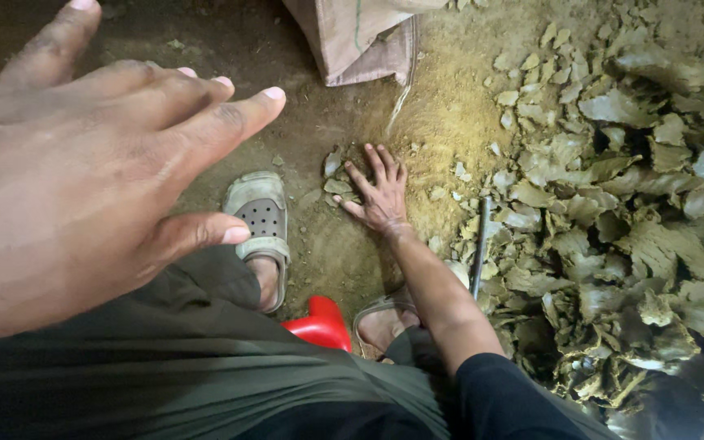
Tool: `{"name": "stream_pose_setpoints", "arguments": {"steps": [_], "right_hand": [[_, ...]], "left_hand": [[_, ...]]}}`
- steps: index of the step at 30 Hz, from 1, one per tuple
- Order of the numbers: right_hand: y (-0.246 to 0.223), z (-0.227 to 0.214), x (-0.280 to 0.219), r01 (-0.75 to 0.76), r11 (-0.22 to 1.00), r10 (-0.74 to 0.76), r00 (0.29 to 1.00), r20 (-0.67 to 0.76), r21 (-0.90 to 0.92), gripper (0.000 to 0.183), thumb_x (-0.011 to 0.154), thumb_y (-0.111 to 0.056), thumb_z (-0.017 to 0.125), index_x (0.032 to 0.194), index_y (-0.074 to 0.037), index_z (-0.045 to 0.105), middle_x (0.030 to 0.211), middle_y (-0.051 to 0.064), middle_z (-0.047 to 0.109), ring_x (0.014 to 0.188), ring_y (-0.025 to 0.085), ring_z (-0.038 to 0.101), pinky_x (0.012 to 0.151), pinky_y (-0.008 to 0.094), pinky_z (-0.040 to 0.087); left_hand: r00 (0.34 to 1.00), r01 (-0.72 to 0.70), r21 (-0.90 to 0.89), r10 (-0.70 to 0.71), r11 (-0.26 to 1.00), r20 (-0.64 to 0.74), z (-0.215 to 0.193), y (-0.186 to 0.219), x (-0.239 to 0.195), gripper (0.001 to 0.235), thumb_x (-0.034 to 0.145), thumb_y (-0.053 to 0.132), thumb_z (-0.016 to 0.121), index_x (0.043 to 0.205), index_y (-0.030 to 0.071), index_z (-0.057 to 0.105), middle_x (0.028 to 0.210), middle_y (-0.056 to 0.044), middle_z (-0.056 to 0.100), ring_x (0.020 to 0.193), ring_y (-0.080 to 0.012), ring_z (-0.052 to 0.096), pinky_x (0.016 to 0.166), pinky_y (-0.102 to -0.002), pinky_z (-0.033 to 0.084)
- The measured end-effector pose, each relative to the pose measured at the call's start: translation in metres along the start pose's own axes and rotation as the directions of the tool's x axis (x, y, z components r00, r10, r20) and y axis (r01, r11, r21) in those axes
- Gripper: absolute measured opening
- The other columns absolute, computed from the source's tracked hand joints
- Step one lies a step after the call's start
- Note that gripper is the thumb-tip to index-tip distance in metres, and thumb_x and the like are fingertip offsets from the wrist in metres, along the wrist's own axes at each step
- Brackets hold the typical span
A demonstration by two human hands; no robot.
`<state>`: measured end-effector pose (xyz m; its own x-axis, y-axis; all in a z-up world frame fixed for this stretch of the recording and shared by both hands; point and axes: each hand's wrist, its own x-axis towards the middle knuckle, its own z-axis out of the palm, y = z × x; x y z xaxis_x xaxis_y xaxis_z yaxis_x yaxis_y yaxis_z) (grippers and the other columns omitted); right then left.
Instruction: The person uses a metal rod to repeatedly strike and break a pile of brittle, shell-like material on the floor. They occasionally gather the broken pieces by hand and place them into a nearby sack.
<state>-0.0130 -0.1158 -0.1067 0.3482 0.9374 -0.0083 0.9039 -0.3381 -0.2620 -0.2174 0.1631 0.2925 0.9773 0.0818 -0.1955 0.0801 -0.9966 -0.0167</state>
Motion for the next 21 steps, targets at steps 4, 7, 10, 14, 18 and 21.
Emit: {"name": "stream_pose_setpoints", "arguments": {"steps": [4,7,10,14,18,21], "right_hand": [[-0.001,-0.005,0.005,0.04,0.998,-0.04,0.999,0.002,0.057,0.077,0.086,-0.077,0.065,0.152,-0.041,0.052,0.168,0.018,0.024,0.154,0.04,0.021,0.122,0.069,0.013],[0.0,-0.013,0.01,0.203,0.978,-0.206,0.977,-0.062,-0.045,0.078,0.087,-0.085,0.057,0.153,-0.044,0.048,0.168,0.019,0.02,0.157,0.043,0.012,0.122,0.073,0.003],[0.0,-0.022,0.017,0.24,0.968,-0.232,0.968,0.1,-0.075,0.085,0.084,-0.091,0.044,0.156,-0.045,0.044,0.17,0.019,0.017,0.157,0.041,0.007,0.119,0.075,-0.005],[-0.004,-0.031,0.032,0.277,0.953,-0.243,0.94,0.239,-0.121,0.089,0.083,-0.094,0.034,0.157,-0.044,0.04,0.172,0.012,0.016,0.158,0.04,0.002,0.118,0.075,-0.009],[-0.012,-0.038,0.045,0.318,0.94,-0.266,0.911,0.316,-0.124,0.093,0.08,-0.095,0.031,0.156,-0.042,0.037,0.172,0.005,0.015,0.158,0.037,0.001,0.116,0.074,-0.012],[-0.016,-0.042,0.054,0.372,0.918,-0.301,0.878,0.373,-0.135,0.095,0.079,-0.094,0.032,0.157,-0.039,0.032,0.17,-0.001,0.015,0.156,0.034,0.001,0.114,0.074,-0.013]], "left_hand": [[1.0,-0.017,0.04,0.016,0.999,0.012,0.003,0.0,0.002,0.104,0.078,0.077,0.048,0.165,0.022,0.032,0.146,-0.01,0.057,0.133,-0.0279,0.052,0.117,-0.064,0.025],[0.999,-0.011,0.029,0.01,1.0,0.04,0.004,0.0,0.001,0.104,0.079,0.076,0.049,0.166,0.023,0.031,0.147,-0.01,0.056,0.134,-0.0284,0.052,0.118,-0.064,0.024],[0.998,-0.011,0.016,0.01,1.0,0.056,0.005,0.0,0.001,0.103,0.079,0.074,0.05,0.166,0.022,0.031,0.146,-0.011,0.056,0.134,-0.0287,0.052,0.118,-0.064,0.024],[0.999,-0.038,0.023,0.037,0.999,0.018,0.004,-0.001,0.002,0.102,0.08,0.074,0.05,0.165,0.021,0.032,0.146,-0.012,0.056,0.135,-0.0289,0.052,0.118,-0.063,0.024],[0.999,-0.047,0.028,0.047,0.998,0.023,0.005,-0.003,0.001,0.102,0.08,0.073,0.051,0.166,0.02,0.032,0.147,-0.011,0.057,0.135,-0.0281,0.053,0.119,-0.064,0.026],[0.999,-0.034,0.018,0.033,0.999,0.03,0.008,-0.003,0.003,0.103,0.08,0.074,0.051,0.166,0.021,0.033,0.146,-0.011,0.057,0.133,-0.0287,0.054,0.119,-0.064,0.027]]}}
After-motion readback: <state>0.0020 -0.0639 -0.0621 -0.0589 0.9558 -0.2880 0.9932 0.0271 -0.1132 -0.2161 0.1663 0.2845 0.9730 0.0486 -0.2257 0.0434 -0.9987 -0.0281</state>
